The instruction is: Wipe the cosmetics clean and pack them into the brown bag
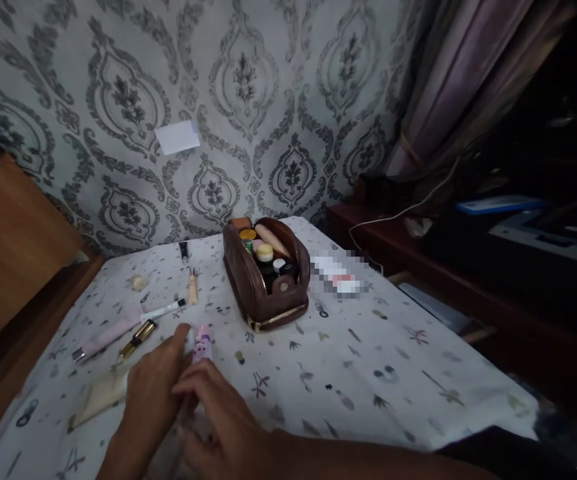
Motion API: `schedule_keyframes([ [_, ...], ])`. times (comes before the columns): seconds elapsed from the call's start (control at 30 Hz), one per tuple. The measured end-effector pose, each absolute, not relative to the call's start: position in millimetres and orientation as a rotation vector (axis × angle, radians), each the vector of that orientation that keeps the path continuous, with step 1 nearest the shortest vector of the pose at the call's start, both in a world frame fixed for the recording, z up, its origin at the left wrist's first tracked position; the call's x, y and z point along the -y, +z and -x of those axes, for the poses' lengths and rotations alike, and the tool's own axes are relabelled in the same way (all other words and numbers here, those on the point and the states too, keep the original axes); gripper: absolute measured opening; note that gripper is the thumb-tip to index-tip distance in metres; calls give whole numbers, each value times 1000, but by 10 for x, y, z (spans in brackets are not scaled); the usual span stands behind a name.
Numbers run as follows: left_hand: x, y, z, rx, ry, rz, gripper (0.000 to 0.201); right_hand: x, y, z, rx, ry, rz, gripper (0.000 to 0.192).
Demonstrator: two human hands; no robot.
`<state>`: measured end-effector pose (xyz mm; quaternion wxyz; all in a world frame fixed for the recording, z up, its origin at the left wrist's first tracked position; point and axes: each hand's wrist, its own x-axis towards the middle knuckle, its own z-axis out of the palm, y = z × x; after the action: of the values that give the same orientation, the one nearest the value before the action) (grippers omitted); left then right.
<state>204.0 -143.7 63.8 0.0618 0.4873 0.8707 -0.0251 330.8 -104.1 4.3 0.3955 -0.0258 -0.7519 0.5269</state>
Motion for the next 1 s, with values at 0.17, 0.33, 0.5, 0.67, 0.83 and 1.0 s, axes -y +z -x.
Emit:
schedule_keyframes([
  [0.17, 1331, 642, -2086, -2596, -6, -1519, 41, 864, 101, -3374, 1924, 1356, 61, 42],
  [0.33, 1220, 639, -2074, -2492, -61, -1472, 39, 710, 102, -3354, 1925, 1435, 38, 16],
  [0.5, 1105, 574, -1996, -2514, 45, -1551, 29, 611, 35, -3288, 1914, 1520, 160, 37],
  [0.67, 903, 568, -1844, -2501, 14, -1591, 29, 499, -25, -3294, 1975, 1485, 66, 25],
  [0.83, 773, 729, -1167, -2783, -14, -1367, 42, 467, -66, -3314, 1966, 1601, 63, 19],
  [1.0, 632, 862, -291, -2927, -23, -1233, 54, 434, -44, -3321, 1905, 1634, 156, 18],
])
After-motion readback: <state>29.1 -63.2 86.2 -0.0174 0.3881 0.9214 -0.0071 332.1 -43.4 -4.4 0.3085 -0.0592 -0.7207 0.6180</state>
